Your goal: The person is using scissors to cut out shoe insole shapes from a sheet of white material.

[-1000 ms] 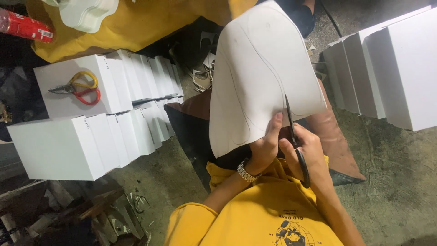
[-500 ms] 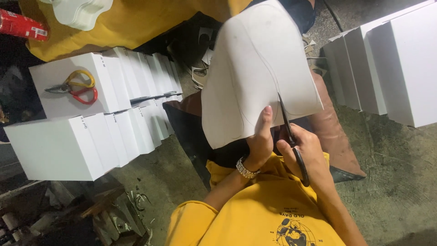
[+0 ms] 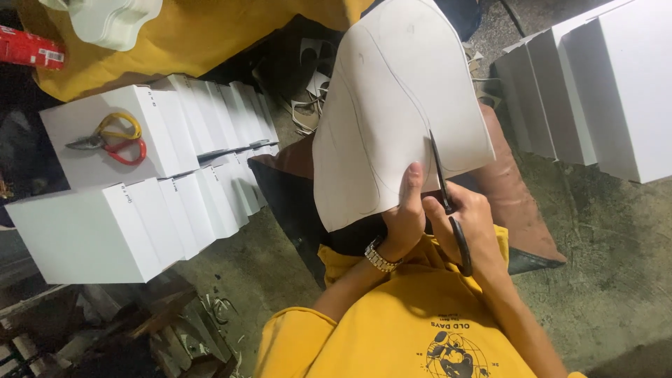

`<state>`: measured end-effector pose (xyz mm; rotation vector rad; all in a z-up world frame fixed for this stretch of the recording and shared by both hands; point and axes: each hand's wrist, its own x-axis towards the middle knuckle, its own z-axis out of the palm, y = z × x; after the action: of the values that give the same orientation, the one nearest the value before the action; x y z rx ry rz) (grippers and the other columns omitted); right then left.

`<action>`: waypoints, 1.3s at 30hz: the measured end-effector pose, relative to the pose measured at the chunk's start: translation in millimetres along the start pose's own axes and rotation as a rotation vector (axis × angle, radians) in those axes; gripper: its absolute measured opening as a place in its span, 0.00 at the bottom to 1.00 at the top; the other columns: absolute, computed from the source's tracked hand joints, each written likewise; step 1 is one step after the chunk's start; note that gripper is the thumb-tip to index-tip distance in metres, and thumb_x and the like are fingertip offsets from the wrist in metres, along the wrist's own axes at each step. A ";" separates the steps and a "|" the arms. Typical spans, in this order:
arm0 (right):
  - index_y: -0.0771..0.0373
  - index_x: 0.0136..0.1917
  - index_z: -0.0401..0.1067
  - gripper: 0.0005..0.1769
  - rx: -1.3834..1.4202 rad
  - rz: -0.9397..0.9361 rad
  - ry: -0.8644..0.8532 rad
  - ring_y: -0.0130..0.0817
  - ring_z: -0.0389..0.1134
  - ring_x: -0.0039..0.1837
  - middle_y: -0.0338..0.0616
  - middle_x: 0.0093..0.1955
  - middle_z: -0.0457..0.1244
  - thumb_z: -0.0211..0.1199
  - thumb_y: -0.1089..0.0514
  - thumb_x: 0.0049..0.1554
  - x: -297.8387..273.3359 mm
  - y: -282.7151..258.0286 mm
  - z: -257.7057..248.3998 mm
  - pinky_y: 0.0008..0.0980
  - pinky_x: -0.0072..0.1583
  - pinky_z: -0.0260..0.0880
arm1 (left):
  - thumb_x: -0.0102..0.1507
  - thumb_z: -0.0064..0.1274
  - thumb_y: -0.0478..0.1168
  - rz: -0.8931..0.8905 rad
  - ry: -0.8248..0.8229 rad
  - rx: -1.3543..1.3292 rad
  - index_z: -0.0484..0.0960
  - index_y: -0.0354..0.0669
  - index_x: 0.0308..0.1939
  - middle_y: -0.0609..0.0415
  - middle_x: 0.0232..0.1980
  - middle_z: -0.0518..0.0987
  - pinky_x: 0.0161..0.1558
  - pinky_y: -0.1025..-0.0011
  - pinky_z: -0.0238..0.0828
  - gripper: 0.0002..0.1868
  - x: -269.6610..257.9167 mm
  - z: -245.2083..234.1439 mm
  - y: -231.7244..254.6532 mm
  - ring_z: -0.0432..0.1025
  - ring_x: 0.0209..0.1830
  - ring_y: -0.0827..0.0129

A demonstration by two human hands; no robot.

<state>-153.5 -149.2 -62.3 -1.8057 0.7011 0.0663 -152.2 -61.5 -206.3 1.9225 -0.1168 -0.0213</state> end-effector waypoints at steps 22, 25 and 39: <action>0.57 0.28 0.67 0.25 -0.212 0.157 0.038 0.47 0.61 0.29 0.49 0.22 0.57 0.66 0.39 0.56 11.3 -13.6 -5.2 0.39 0.37 0.61 | 0.63 0.61 0.32 -0.115 -0.023 -0.179 0.72 0.33 0.65 0.50 0.61 0.78 0.70 0.64 0.62 0.26 8.6 -21.9 16.4 0.73 0.60 0.70; 0.58 0.28 0.67 0.25 -0.219 0.167 0.043 0.47 0.63 0.30 0.51 0.22 0.57 0.67 0.39 0.54 11.6 -15.4 -8.6 0.38 0.38 0.63 | 0.63 0.61 0.32 -0.122 -0.030 -0.189 0.73 0.34 0.64 0.52 0.59 0.79 0.69 0.64 0.63 0.26 8.6 -22.2 17.7 0.74 0.59 0.70; 0.61 0.32 0.68 0.25 -0.040 0.178 -0.008 0.44 0.63 0.33 0.52 0.24 0.59 0.57 0.40 0.60 14.1 -31.1 -14.6 0.40 0.38 0.62 | 0.62 0.65 0.34 -0.168 0.018 -0.222 0.75 0.36 0.61 0.47 0.56 0.81 0.61 0.61 0.68 0.24 41.7 -36.7 66.5 0.75 0.57 0.69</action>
<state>-131.0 -162.5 -35.9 -1.7763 0.8586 0.2067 -112.8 -53.8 -129.5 1.7055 0.0579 -0.1250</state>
